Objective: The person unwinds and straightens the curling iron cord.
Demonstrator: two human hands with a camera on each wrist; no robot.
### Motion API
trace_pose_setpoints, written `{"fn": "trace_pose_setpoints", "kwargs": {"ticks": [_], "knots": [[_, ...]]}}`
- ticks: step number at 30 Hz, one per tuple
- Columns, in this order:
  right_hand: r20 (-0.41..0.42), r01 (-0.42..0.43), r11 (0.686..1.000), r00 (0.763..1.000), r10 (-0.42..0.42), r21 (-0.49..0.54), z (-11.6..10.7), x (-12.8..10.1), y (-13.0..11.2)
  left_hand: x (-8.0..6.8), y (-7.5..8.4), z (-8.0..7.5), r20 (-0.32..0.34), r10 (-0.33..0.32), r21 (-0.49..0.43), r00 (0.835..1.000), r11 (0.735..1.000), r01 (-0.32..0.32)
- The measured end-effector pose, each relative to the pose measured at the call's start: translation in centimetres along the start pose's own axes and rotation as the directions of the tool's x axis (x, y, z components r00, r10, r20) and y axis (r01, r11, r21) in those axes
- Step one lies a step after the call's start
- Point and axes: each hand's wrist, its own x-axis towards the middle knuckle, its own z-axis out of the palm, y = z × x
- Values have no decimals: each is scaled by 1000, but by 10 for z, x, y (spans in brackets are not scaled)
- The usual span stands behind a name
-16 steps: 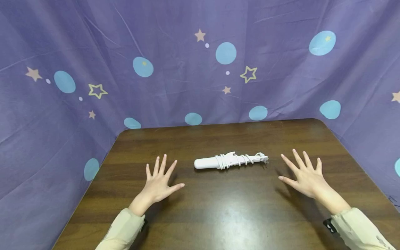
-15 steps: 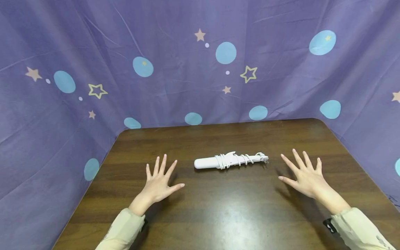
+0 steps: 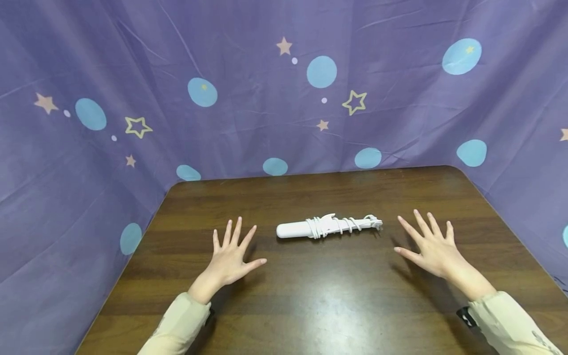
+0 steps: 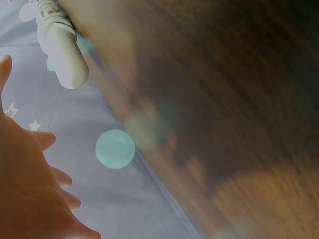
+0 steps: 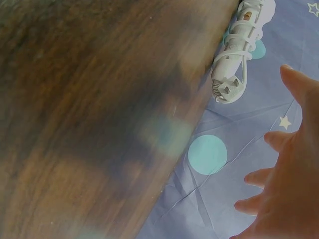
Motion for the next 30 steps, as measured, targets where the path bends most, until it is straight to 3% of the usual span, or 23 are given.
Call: {"fn": "trace_pose_setpoints", "kwargs": {"ticks": [7,15,19,30], "knots": [[42,-3,998,999,0,65,0,7,-2,7,6,0,-5,29,2,1000,1000,-29],[-7,54,989,999,-54,137,7,24,0,23,13,-1,-32,90,28,995,996,-89],[17,60,982,998,-64,179,9,31,1,31,18,-3,-22,111,39,994,993,-110],[24,97,950,994,-109,296,18,52,4,54,30,1,-48,186,-28,981,982,-188]]}}
